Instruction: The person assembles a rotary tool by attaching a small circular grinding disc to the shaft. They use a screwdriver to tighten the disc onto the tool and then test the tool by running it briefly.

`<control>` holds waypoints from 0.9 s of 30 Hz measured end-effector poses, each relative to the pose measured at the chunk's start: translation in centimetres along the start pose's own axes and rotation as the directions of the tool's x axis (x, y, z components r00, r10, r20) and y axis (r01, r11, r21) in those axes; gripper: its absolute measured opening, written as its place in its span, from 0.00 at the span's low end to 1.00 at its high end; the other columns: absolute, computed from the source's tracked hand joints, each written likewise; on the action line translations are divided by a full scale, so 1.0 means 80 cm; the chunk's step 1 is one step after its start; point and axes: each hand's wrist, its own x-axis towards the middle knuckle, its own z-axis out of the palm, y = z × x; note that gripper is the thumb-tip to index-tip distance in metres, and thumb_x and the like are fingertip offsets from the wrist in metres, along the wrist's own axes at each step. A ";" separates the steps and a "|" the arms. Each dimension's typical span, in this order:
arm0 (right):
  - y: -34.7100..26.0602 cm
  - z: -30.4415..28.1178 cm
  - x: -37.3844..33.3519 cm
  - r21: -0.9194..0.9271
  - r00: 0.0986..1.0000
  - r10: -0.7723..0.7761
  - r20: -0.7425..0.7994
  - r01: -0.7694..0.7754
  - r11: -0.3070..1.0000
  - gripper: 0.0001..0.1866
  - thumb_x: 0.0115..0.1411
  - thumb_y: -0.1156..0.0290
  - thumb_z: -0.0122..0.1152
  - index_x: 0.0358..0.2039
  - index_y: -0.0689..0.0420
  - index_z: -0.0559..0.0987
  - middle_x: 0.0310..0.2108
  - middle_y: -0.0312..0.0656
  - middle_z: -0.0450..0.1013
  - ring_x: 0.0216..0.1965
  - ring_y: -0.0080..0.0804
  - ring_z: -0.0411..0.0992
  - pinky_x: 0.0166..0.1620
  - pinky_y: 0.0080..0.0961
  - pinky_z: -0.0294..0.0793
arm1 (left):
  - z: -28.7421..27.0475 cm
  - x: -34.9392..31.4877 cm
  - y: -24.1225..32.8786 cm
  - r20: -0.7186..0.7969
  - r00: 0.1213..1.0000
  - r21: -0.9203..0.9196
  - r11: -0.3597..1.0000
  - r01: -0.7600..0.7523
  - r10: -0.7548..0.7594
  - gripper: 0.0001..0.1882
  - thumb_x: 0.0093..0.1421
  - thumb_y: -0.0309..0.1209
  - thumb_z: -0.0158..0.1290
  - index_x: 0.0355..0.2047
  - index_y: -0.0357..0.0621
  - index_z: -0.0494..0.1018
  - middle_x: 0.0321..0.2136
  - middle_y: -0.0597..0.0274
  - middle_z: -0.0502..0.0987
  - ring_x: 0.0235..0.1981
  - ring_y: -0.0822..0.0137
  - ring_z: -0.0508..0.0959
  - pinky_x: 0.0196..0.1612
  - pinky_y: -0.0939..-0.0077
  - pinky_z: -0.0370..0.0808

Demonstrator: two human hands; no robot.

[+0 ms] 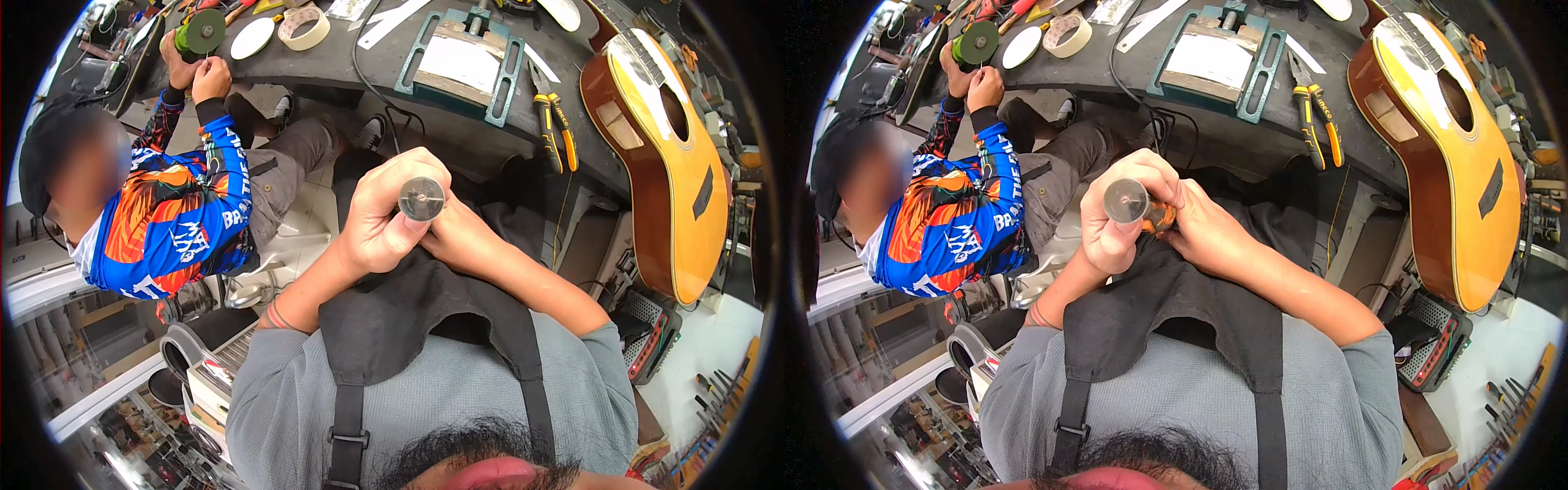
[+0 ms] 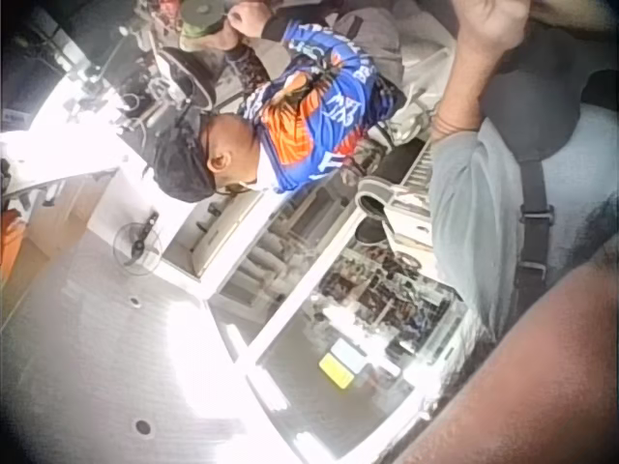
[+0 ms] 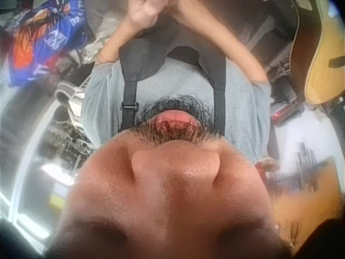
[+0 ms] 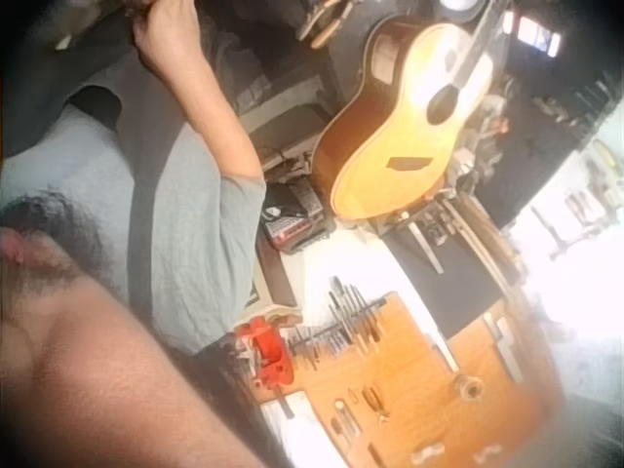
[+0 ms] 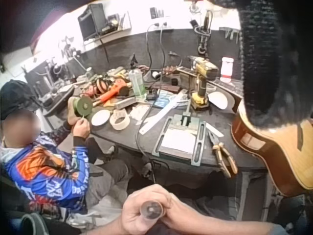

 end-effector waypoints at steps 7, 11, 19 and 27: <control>0.000 0.001 0.002 0.041 0.996 0.028 0.083 -0.031 0.999 0.43 0.61 0.74 0.79 0.72 0.62 0.66 0.63 0.55 0.71 0.65 0.58 0.73 0.68 0.46 0.77 | 0.009 -0.012 0.001 -0.089 0.996 -0.081 0.997 -0.006 -0.001 0.11 0.74 0.29 0.59 0.50 0.34 0.78 0.40 0.50 0.84 0.39 0.60 0.84 0.46 0.65 0.82; -0.020 -0.003 0.005 0.107 0.991 0.044 0.126 -0.058 0.993 0.44 0.62 0.71 0.81 0.72 0.65 0.64 0.65 0.60 0.71 0.68 0.63 0.72 0.70 0.49 0.76 | 0.018 -0.009 0.009 -0.194 0.976 -0.233 0.971 0.054 -0.101 0.12 0.78 0.28 0.58 0.57 0.35 0.75 0.42 0.53 0.85 0.41 0.67 0.84 0.47 0.69 0.82; -0.065 -0.021 0.009 0.580 0.910 0.009 0.414 -0.271 0.768 0.62 0.71 0.56 0.78 0.85 0.65 0.41 0.78 0.66 0.60 0.81 0.53 0.62 0.81 0.45 0.63 | -0.028 0.040 0.009 -0.134 0.772 -0.475 0.724 0.500 -0.621 0.17 0.83 0.38 0.55 0.60 0.38 0.76 0.37 0.53 0.85 0.33 0.64 0.88 0.38 0.72 0.87; -0.058 -0.020 0.003 0.643 0.894 0.009 0.448 -0.329 0.691 0.59 0.72 0.54 0.77 0.84 0.65 0.45 0.77 0.61 0.62 0.80 0.47 0.62 0.81 0.44 0.62 | -0.027 0.015 0.002 -0.072 0.770 -0.536 0.676 0.506 -0.634 0.33 0.77 0.39 0.51 0.76 0.35 0.63 0.46 0.44 0.83 0.40 0.59 0.89 0.42 0.66 0.90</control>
